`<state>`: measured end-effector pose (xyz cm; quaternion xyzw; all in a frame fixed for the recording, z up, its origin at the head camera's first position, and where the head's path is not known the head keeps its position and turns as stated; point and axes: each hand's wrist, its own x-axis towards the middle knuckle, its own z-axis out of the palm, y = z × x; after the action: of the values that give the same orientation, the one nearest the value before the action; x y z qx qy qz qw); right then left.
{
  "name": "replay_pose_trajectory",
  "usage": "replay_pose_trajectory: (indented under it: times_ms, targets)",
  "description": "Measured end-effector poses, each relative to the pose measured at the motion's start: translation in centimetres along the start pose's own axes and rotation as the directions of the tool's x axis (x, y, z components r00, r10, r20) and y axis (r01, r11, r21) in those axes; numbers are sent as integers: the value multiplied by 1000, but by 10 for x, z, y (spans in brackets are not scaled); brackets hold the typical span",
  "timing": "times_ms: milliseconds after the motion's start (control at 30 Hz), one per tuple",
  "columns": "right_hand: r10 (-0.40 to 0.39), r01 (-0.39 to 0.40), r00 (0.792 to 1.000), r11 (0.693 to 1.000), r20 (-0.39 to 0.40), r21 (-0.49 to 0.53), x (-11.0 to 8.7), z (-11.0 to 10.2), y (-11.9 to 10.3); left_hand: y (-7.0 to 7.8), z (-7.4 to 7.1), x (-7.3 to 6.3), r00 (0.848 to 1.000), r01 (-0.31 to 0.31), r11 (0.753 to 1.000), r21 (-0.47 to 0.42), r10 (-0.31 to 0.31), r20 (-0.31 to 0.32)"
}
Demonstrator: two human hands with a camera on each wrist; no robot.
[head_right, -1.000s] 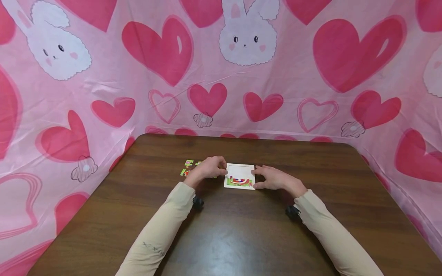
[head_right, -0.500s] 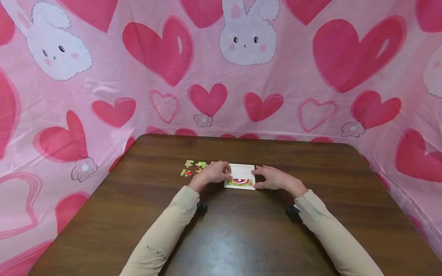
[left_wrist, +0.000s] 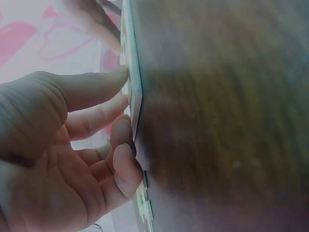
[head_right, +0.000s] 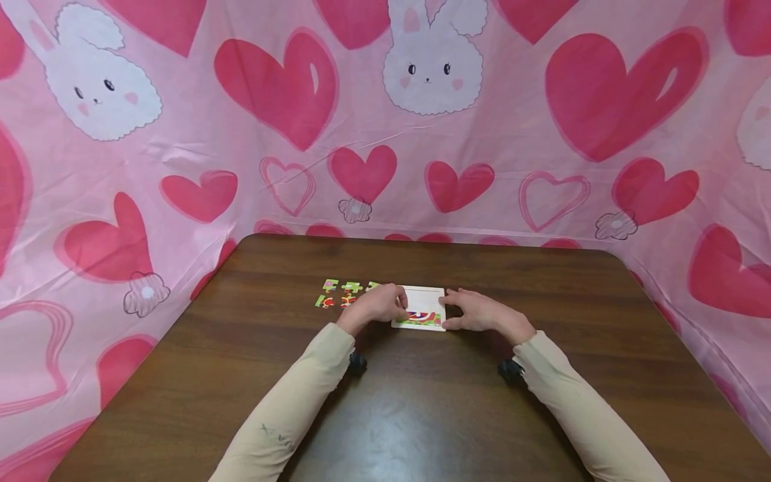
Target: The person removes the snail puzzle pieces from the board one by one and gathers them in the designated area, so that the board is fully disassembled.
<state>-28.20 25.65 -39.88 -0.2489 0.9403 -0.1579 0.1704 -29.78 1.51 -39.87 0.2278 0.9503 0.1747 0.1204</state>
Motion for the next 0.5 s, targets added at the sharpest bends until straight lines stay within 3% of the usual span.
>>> replay_pose_trajectory:
  times_ms: [300, 500]
  targets:
    - [-19, 19, 1000, 1000, -11, 1, -1, 0, -2, 4, -1, 4, 1000, 7, 1000, 28, -8, 24]
    - [-13, 13, 1000, 1000, -8, 10, -2, 0, -1, 6, 0, 2, 1000, 27, 999, 38, -27, 4]
